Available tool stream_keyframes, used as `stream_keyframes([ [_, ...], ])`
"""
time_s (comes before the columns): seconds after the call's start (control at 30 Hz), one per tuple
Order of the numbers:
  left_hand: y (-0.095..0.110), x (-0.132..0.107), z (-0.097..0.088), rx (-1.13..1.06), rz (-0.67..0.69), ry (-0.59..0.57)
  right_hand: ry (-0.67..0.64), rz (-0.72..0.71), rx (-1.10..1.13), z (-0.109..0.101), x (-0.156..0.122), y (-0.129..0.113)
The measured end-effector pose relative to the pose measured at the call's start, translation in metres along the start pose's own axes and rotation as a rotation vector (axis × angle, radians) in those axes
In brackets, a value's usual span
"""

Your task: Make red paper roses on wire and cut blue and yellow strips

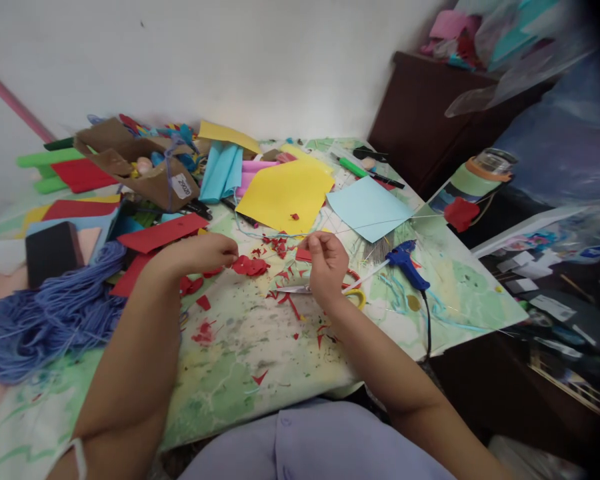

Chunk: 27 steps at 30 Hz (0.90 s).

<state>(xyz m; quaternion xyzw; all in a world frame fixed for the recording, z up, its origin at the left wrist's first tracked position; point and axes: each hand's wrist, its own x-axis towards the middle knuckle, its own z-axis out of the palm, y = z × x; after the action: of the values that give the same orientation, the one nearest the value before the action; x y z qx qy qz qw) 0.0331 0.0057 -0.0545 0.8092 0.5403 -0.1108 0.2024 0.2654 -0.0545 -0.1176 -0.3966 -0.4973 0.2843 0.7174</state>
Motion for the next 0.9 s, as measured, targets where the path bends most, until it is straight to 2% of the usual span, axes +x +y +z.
stream_keyframes([
  [0.1, 0.013, -0.001, 0.000, -0.009, 0.042, -0.110, -0.018, -0.003, -0.029, 0.000, -0.002, 0.002],
  [0.17, 0.019, -0.003, -0.002, -0.004, 0.071, -0.129, -0.032, -0.013, -0.058, -0.001, -0.003, 0.003],
  [0.53, 0.026, -0.011, -0.006, -0.066, 0.172, -0.085, -0.100, -0.058, -0.118, 0.001, -0.007, -0.003],
  [0.73, 0.006, -0.011, -0.010, -0.093, 0.089, -0.035, -0.096, -0.024, -0.089, 0.002, -0.008, -0.001],
  [0.9, -0.018, -0.007, -0.014, -0.025, 0.032, 0.069, -0.100, -0.028, -0.082, 0.002, -0.009, 0.000],
])
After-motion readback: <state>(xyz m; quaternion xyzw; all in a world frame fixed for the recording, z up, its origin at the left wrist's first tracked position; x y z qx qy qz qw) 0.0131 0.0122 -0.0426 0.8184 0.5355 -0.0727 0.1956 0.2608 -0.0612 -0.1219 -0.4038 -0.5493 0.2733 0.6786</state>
